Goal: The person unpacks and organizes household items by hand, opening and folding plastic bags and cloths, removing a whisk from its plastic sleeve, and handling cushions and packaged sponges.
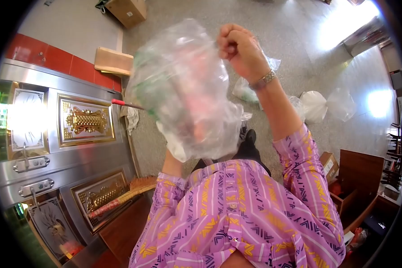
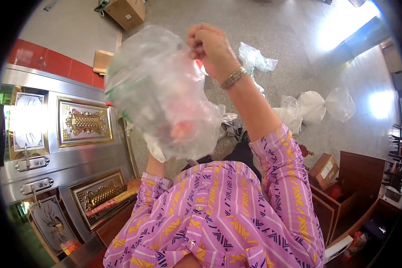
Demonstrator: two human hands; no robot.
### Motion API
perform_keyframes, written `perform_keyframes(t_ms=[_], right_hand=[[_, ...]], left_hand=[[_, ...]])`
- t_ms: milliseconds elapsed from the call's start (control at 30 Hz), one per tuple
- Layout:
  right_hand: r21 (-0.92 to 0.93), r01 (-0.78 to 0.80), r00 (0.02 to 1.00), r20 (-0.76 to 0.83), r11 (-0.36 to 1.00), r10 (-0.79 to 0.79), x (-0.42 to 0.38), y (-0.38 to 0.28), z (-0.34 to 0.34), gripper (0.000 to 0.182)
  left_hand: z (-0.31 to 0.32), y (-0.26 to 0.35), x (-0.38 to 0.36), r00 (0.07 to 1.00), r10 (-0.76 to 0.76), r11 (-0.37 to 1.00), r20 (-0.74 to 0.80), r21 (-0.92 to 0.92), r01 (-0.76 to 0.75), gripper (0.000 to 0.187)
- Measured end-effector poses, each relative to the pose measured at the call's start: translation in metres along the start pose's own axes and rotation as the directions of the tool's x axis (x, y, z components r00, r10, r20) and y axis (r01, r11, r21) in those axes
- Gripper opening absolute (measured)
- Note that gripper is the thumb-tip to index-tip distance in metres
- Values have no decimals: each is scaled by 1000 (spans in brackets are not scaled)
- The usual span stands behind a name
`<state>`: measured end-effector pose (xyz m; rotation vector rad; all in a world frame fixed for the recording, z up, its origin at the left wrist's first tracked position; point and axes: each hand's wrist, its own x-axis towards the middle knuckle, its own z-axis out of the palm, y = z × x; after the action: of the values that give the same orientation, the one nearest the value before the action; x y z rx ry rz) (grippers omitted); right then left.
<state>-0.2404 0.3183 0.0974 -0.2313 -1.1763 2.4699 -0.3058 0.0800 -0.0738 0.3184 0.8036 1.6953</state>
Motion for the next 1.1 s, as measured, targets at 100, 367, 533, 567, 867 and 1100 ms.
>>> perform_keyframes(t_ms=[100, 367, 533, 567, 867, 1100], right_hand=[[-11, 40, 999, -20, 999, -41, -2, -2, -4, 13], [-382, 242, 959, 232, 892, -161, -16, 1, 46, 29], [-555, 357, 926, 317, 751, -205, -10, 12, 52, 40], [-526, 327, 933, 312, 785, -180, -9, 14, 53, 38], [-492, 319, 938, 287, 810, -195, -7, 22, 58, 22], [-532, 272, 944, 310, 802, -115, -7, 28, 58, 18]], left_hand=[[-1, 2, -2, 1000, 10, 1000, -13, 2, -10, 50], [-5, 5, -13, 998, 46, 999, -46, 1, -46, 50], [-6, 0, -18, 997, 48, 999, -61, -2, -48, 50], [-6, 0, -19, 996, 51, 999, -66, -2, -51, 50], [-5, -6, -25, 984, 99, 993, -150, -42, -106, 49], [0, -15, -25, 960, 160, 978, -228, -96, -186, 49]])
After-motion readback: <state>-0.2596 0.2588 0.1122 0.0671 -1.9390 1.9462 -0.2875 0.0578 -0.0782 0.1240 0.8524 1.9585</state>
